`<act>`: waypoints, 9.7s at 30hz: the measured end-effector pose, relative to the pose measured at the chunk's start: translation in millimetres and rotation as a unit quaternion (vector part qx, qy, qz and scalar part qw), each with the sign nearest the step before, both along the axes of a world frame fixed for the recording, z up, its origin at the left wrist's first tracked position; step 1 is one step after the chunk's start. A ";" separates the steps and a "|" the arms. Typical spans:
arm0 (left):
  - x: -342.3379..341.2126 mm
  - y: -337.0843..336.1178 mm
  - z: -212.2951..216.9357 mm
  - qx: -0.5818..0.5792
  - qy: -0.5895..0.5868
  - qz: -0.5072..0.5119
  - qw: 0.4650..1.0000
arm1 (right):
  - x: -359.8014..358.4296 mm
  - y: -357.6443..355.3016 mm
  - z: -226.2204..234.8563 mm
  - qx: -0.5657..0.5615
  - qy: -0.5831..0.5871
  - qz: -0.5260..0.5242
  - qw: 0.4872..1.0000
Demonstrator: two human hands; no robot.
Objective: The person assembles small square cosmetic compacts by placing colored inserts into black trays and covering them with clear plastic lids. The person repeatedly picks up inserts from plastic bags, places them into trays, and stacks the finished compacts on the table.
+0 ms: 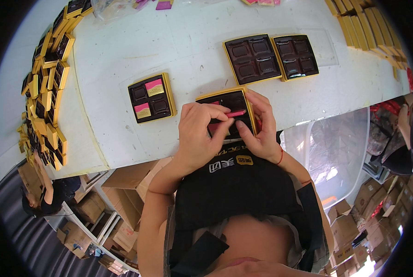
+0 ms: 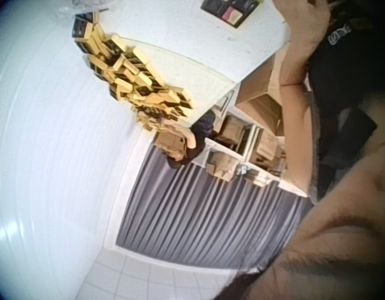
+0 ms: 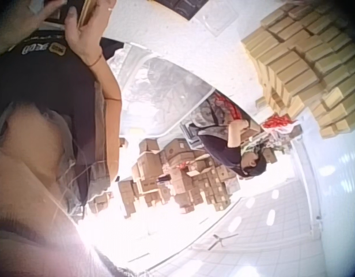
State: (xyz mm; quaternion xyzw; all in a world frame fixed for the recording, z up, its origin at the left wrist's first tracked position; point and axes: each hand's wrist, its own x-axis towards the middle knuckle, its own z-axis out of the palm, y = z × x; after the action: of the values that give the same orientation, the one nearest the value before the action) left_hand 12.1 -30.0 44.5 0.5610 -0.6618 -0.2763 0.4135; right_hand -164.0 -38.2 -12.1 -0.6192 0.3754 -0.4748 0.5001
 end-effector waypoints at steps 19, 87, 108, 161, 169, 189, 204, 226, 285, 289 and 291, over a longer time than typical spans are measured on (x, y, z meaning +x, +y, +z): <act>22.9 14.4 -3.7 -0.020 -0.157 -0.103 0.982 | -28.4 -3.2 1.6 -0.110 0.199 0.023 0.974; -27.2 -130.9 -31.8 -0.167 -0.226 -0.093 0.955 | -93.9 -52.4 41.7 0.239 -0.341 0.058 0.907; -7.8 -99.3 -20.7 -0.068 -0.306 -0.214 0.925 | -74.5 -55.7 24.7 -0.058 0.097 -0.074 0.991; -50.5 -388.8 -32.5 -0.107 -0.275 0.014 0.955 | -5.2 -315.8 13.4 -0.181 0.466 -0.043 0.865; -58.7 -390.2 -41.8 -0.079 -0.261 -0.013 0.962 | -65.1 -234.3 79.4 -0.026 0.033 0.067 0.997; -68.4 -252.2 -7.7 -0.182 -0.023 -0.103 0.978 | -165.2 -136.9 34.8 0.065 -0.074 -0.097 0.990; -85.9 -167.0 12.4 0.172 0.339 -0.204 0.902 | -143.2 -122.2 12.1 0.030 -0.056 -0.115 0.991; -80.7 -225.0 -13.1 0.083 -0.076 -0.354 0.929 | -130.1 -127.3 26.2 -0.077 0.061 -0.079 0.992; 170.7 32.7 6.6 0.089 -0.012 -0.075 0.993 | 169.4 -352.2 -12.5 -0.240 0.483 -0.035 0.841; 145.8 41.6 -45.3 0.077 0.141 0.050 0.986 | 162.3 -360.2 -10.4 -0.276 0.431 0.009 0.859; 119.2 39.4 -55.8 0.059 0.218 0.133 0.965 | 161.2 -356.3 -11.7 -0.316 0.419 0.006 0.851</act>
State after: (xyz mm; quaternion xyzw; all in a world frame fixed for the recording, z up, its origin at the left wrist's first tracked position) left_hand 131.3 9.5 -11.3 0.5933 -0.4582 -0.3726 0.5470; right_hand -2.8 -394.5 -23.7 -0.8863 0.3753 -0.2604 0.0755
